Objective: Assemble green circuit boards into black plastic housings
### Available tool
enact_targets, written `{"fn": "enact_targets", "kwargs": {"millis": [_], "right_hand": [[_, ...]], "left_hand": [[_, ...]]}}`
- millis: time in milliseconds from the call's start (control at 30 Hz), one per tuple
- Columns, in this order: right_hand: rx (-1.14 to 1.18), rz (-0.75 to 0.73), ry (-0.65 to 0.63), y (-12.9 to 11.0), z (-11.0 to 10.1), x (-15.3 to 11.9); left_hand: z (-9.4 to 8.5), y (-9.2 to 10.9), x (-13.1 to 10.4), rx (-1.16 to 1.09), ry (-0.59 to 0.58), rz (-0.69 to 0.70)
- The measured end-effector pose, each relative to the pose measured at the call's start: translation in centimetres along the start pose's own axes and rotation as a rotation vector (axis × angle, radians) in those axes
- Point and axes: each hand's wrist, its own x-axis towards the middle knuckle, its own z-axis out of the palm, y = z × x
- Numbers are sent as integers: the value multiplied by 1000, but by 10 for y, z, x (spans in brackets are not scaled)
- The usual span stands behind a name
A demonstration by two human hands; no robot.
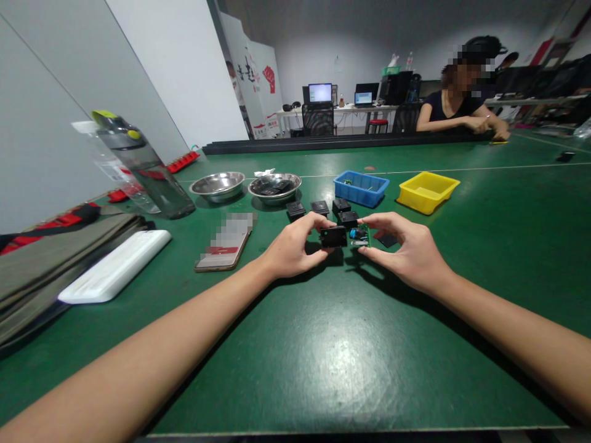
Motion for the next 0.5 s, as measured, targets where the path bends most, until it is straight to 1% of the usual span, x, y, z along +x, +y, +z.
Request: {"fn": "enact_targets", "kwargs": {"millis": [367,500], "right_hand": [[-27,-28,10,0,0,-1],[-1,-33,4,0,1,-1]], "left_hand": [[0,-1,0,24,14,31],[0,-2,1,32,20,44]]}}
